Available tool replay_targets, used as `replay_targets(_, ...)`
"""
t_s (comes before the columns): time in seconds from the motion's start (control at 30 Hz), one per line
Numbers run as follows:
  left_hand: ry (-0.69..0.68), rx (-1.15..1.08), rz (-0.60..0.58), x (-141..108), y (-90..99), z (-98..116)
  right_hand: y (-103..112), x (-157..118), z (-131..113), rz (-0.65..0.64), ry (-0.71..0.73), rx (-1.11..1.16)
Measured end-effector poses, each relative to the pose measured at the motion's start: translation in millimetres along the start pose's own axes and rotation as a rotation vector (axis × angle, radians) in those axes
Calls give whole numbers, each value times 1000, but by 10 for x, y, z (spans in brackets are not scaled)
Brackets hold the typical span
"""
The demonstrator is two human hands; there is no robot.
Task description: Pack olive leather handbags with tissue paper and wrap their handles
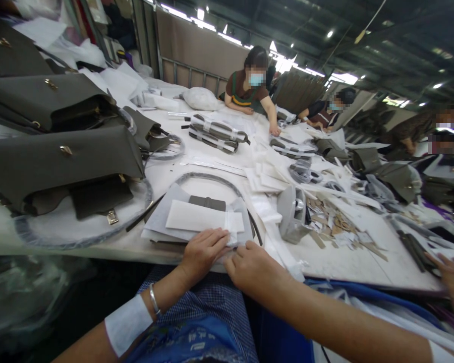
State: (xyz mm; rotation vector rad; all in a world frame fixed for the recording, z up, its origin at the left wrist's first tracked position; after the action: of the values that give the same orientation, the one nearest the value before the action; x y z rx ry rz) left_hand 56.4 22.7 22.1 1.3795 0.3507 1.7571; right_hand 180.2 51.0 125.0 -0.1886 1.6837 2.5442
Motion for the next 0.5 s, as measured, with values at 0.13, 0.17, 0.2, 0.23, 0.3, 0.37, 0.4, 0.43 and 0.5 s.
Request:
replay_targets(0.13,4,-8,1,17,28,10,70,-70,-77,53,-97,-33)
replay_targets(0.17,2,-12,3,19,30,11,93,-65,-73,50,-111,-39)
replay_targets(0.2,0,-14,3,19,31,10,114,-53,-61,47,-118,-44)
replay_targets(0.23,-1,-16,3,18,30,8,132,-35,-41,46,-121,-49)
replay_targets(0.3,-3,-19,-6,14,22,3,150,10,17,42,-107,-63)
replay_targets(0.37,2,-25,-1,11,18,-1,147,68,92,23,-79,-74)
replay_targets(0.4,4,-30,5,10,18,-1,141,100,135,2,-63,-72)
replay_targets(0.43,5,-36,11,10,21,0,135,134,181,-27,-45,-63)
replay_targets(0.5,8,-42,29,13,32,6,130,209,284,-102,-15,-23)
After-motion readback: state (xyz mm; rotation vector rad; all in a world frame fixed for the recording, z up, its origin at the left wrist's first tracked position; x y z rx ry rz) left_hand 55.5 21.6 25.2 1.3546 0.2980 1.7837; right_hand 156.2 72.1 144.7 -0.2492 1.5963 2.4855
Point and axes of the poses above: each hand's wrist, its own x-axis towards the middle knuckle, its own y-axis out of the back of the hand, z = x × y, the point moved 3 cm from there along x, towards the middle knuckle, and after that the axes turned 4 degrees about y, right-handed, at the moved point
